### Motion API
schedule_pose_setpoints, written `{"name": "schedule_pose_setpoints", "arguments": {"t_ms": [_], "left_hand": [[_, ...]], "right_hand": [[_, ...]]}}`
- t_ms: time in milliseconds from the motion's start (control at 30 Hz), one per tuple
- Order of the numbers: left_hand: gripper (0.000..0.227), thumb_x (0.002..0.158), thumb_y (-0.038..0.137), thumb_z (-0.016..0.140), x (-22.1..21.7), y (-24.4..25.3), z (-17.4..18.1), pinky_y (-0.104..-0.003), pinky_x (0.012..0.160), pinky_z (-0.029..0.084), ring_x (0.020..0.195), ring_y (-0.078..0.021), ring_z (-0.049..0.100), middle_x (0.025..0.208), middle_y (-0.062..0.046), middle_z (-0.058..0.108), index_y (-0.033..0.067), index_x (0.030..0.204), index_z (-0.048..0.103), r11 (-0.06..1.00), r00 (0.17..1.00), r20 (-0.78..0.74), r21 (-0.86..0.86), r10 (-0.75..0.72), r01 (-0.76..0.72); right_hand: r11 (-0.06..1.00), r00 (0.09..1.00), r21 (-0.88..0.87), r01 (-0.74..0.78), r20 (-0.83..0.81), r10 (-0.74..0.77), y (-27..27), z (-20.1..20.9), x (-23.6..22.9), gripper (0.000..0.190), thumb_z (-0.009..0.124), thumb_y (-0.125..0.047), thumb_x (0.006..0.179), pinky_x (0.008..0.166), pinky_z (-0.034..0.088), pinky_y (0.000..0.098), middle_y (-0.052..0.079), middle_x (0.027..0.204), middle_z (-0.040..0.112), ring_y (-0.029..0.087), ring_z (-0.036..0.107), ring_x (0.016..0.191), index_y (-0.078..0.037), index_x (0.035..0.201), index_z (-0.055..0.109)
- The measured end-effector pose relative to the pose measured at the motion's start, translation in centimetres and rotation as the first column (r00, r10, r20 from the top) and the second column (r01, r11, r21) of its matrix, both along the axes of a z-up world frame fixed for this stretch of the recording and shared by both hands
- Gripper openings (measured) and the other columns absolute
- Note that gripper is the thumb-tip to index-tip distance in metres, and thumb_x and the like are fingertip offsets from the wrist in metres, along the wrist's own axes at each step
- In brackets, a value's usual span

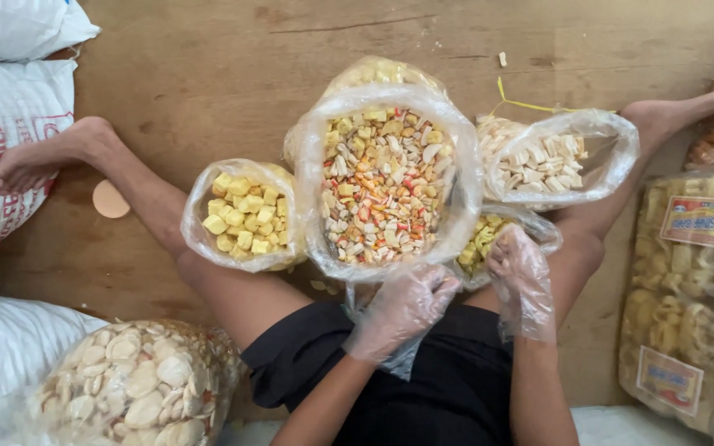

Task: The person sits on the floor and uses gloved hands to sort mixed snack pieces from a large central bag into smaller surrounding bags. The task involves picking out specific snack types and placing them into designated containers.

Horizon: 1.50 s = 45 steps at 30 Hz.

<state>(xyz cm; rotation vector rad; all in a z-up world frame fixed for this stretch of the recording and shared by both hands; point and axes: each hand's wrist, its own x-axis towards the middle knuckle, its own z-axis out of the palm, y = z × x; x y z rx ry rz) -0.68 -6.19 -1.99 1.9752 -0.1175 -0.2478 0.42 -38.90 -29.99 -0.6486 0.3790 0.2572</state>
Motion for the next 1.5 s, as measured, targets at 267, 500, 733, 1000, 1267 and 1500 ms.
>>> {"name": "schedule_pose_setpoints", "arguments": {"t_ms": [267, 500, 733, 1000, 1267, 1500], "left_hand": [[0.032, 0.092, 0.038, 0.062, 2.8, -8.9, -6.8, -0.053, 0.068, 0.057, 0.081, -0.0470, 0.068, 0.075, -0.024, 0.063, 0.0067, 0.088, 0.063, 0.998, 0.947, 0.318, -0.014, -0.046, 0.054], [0.029, 0.094, 0.035, 0.062, 2.5, -4.5, -3.7, -0.049, 0.082, 0.060, 0.095, -0.0450, 0.071, 0.089, -0.023, 0.072, 0.0110, 0.106, 0.072, 0.980, 0.971, 0.130, 0.023, -0.200, 0.198], [0.027, 0.091, 0.045, 0.071, 1.5, 1.1, -2.9, -0.035, 0.092, 0.058, 0.107, -0.0234, 0.073, 0.107, -0.004, 0.077, 0.0250, 0.108, 0.076, 0.997, 0.989, -0.145, 0.074, 0.042, -0.032], [0.023, 0.094, 0.040, 0.072, 1.9, 6.5, 0.0, -0.033, 0.088, 0.059, 0.096, -0.0245, 0.076, 0.092, -0.006, 0.077, 0.0179, 0.089, 0.077, 0.965, 0.926, -0.274, 0.046, 0.261, -0.259], [0.031, 0.093, 0.028, 0.067, 5.2, 9.0, -4.2, -0.033, 0.097, 0.052, 0.112, -0.0268, 0.065, 0.122, -0.009, 0.051, 0.0162, 0.119, 0.054, 0.960, 0.930, -0.238, 0.077, 0.281, -0.270], [0.068, 0.097, 0.025, 0.052, 8.2, 7.7, -10.7, -0.056, 0.109, 0.048, 0.140, -0.0368, 0.049, 0.167, -0.007, 0.024, 0.0182, 0.161, 0.030, 0.770, 0.840, -0.420, 0.638, 0.343, 0.005]], "right_hand": [[0.718, 0.828, -0.572, -0.397, -0.560, 0.013, -10.2, -8.8, 1.7, 0.034, 0.081, -0.040, 0.092, 0.058, 0.060, 0.0590, 0.019, 0.090, 0.067, 0.040, 0.070, 0.077, -0.011, 0.107, 0.071], [0.581, 0.887, -0.694, -0.426, -0.448, 0.116, 2.0, 15.4, 4.1, 0.096, 0.026, -0.084, 0.100, 0.032, 0.035, 0.0166, 0.007, 0.073, 0.055, 0.010, 0.043, 0.044, -0.003, 0.114, 0.075], [0.682, 0.912, -0.628, -0.376, -0.381, 0.152, 7.4, 19.4, 4.5, 0.037, 0.071, -0.031, 0.090, 0.049, 0.054, 0.0239, 0.016, 0.089, 0.073, 0.021, 0.066, 0.064, 0.001, 0.109, 0.073], [0.696, 0.880, -0.600, -0.394, -0.027, 0.474, 18.1, 29.1, 5.0, 0.042, 0.067, -0.004, 0.089, 0.095, 0.059, 0.0439, 0.025, 0.119, 0.072, 0.030, 0.070, 0.109, 0.003, 0.130, 0.067], [-0.544, 0.621, -0.793, -0.274, -0.577, 0.530, 22.2, 14.5, 12.4, 0.033, 0.063, -0.048, 0.094, 0.093, 0.060, 0.0489, 0.000, 0.127, 0.065, 0.025, 0.067, 0.118, -0.037, 0.125, 0.069], [-0.646, 0.616, -0.735, -0.205, -0.610, 0.498, 23.0, 11.6, 13.6, 0.036, 0.066, -0.045, 0.091, 0.084, 0.063, 0.0508, 0.009, 0.115, 0.069, 0.032, 0.071, 0.109, -0.019, 0.114, 0.072]]}}
